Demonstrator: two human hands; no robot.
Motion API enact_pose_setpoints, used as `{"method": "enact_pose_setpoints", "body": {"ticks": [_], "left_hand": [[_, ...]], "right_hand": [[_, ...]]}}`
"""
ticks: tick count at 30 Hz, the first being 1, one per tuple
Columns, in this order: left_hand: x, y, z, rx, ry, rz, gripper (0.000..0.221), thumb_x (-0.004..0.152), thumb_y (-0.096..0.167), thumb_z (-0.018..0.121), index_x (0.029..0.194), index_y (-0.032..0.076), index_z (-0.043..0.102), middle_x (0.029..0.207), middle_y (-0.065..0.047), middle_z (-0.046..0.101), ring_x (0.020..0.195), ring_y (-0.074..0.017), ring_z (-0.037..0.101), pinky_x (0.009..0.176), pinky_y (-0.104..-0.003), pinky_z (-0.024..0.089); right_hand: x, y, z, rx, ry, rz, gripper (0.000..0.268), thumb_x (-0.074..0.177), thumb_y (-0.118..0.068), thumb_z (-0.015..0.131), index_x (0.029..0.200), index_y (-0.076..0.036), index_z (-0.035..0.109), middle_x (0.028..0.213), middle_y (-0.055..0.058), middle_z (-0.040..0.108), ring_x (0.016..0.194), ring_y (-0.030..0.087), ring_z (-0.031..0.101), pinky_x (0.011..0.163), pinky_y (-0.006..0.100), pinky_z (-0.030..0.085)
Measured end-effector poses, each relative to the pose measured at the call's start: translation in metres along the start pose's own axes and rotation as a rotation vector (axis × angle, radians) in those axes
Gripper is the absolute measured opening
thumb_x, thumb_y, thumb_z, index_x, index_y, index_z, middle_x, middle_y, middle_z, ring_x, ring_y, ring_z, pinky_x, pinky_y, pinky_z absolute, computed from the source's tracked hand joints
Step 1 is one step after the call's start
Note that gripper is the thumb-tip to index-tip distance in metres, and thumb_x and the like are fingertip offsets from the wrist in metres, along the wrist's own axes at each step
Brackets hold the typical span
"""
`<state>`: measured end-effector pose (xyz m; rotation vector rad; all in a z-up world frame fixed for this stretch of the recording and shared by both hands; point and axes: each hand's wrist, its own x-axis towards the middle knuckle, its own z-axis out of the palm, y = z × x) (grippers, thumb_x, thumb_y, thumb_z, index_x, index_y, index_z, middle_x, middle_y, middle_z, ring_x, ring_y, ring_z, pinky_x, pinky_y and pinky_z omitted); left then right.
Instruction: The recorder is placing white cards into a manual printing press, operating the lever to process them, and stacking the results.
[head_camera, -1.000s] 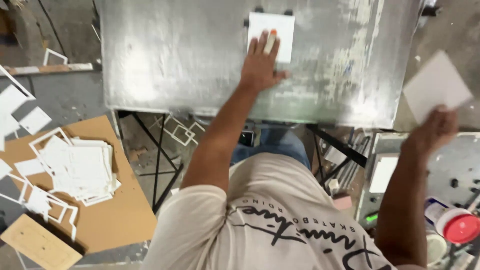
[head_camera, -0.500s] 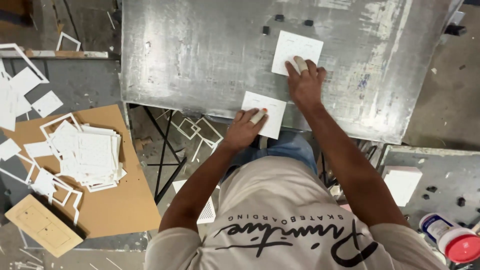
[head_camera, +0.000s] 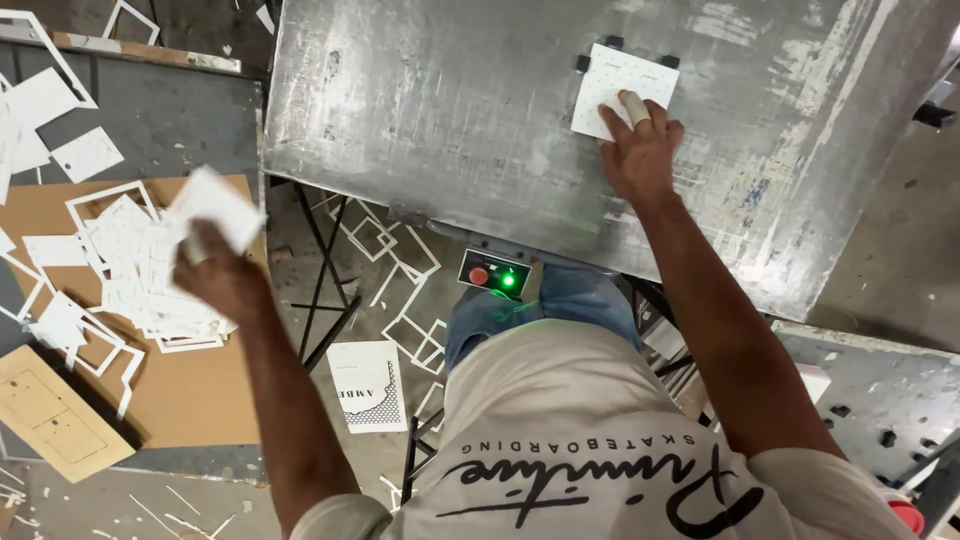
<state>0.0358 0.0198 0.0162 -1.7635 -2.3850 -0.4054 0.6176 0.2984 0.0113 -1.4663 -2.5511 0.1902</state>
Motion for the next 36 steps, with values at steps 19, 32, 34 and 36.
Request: {"method": "enact_pose_setpoints", "body": {"ticks": [19, 32, 34, 36], "left_hand": [[-0.064, -0.023, 0.037, 0.117, -0.302, -0.365, 0.072, 0.098, 0.027, 0.075, 0.158, 0.007, 0.042, 0.169, -0.019, 0.039, 0.142, -0.0484, 0.041, 0.11, -0.066, 0.038], [-0.093, 0.161, 0.074, -0.391, -0.713, 0.107, 0.04, 0.083, 0.013, 0.075, 0.122, 0.011, 0.067, 0.115, -0.023, 0.071, 0.111, -0.0484, 0.062, 0.1, -0.053, 0.047], [-0.092, 0.158, 0.086, -0.398, -0.726, 0.136, 0.039, 0.083, 0.013, 0.073, 0.122, 0.011, 0.067, 0.111, -0.023, 0.072, 0.109, -0.047, 0.063, 0.099, -0.053, 0.049], [-0.083, 0.157, 0.093, -0.407, -0.739, 0.162, 0.039, 0.084, 0.012, 0.07, 0.122, 0.012, 0.068, 0.107, -0.022, 0.072, 0.106, -0.0456, 0.065, 0.098, -0.053, 0.051]], "right_hand": [[-0.021, 0.06, -0.159, 0.272, 0.448, 0.292, 0.052, 0.107, -0.027, 0.063, 0.153, -0.015, 0.042, 0.154, 0.017, 0.049, 0.141, 0.036, 0.055, 0.116, 0.063, 0.034], [-0.493, 0.077, -0.057, 0.025, -0.394, 1.779, 0.128, 0.081, -0.062, 0.075, 0.164, -0.002, -0.002, 0.168, 0.022, 0.002, 0.155, 0.044, -0.004, 0.119, 0.068, 0.007], [-0.549, 0.087, -0.019, -0.066, -0.293, 1.686, 0.104, 0.09, -0.048, 0.068, 0.164, 0.0, 0.012, 0.168, 0.026, 0.014, 0.152, 0.046, 0.011, 0.114, 0.069, 0.017], [-0.565, 0.085, -0.008, -0.162, -0.193, 1.59, 0.081, 0.098, -0.033, 0.061, 0.163, 0.001, 0.026, 0.168, 0.029, 0.025, 0.149, 0.047, 0.025, 0.11, 0.068, 0.027]]}}
